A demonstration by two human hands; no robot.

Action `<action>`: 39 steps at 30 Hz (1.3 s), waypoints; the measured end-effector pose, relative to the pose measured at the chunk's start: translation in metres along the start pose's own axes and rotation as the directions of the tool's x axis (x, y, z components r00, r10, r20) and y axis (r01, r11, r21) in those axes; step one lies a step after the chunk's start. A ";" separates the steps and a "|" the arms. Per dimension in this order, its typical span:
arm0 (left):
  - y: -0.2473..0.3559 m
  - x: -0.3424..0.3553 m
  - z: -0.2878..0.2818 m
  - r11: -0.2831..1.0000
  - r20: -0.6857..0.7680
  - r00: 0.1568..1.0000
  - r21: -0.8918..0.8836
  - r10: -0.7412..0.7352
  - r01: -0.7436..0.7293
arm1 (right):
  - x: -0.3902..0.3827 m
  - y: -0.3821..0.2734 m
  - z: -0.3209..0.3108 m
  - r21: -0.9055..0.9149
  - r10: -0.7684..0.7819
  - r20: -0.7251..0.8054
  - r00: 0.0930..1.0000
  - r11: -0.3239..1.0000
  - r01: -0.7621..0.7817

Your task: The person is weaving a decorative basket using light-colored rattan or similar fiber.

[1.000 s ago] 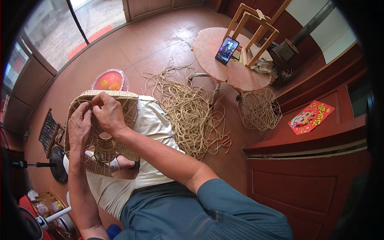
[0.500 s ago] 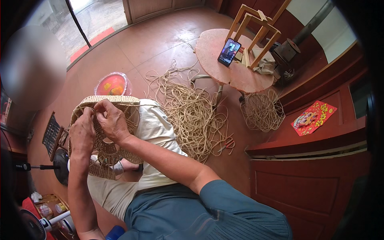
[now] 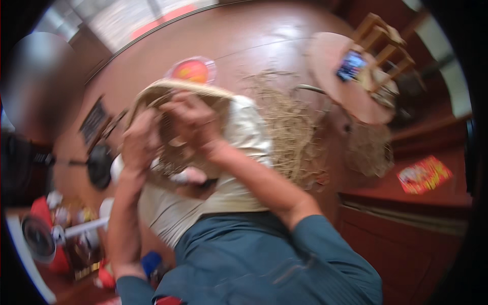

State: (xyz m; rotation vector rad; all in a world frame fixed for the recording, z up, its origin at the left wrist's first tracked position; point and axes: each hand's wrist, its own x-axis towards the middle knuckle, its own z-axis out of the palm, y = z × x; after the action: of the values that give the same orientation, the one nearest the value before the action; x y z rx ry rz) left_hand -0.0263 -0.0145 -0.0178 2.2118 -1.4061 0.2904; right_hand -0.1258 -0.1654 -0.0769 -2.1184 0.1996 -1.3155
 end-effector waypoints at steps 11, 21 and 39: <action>-0.032 -0.002 -0.037 0.973 -0.113 0.993 0.219 -0.046 0.070 | -0.001 -0.001 -0.002 -0.062 -0.152 0.180 0.972 0.984 0.165; -0.026 0.047 -0.031 0.966 -0.204 0.973 0.253 0.107 -0.053 | 0.001 -0.017 0.006 -0.115 -0.019 0.319 0.948 0.992 0.058; 0.000 0.008 0.027 0.921 -0.178 0.914 -0.214 -0.364 0.325 | 0.000 -0.022 0.025 0.034 0.112 0.198 0.974 0.992 -0.121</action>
State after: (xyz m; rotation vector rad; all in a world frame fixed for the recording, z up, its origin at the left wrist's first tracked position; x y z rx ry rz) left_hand -0.0252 -0.0347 -0.0369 2.1555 -0.8689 0.2563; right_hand -0.1086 -0.1374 -0.0721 -2.1470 0.2058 -1.0275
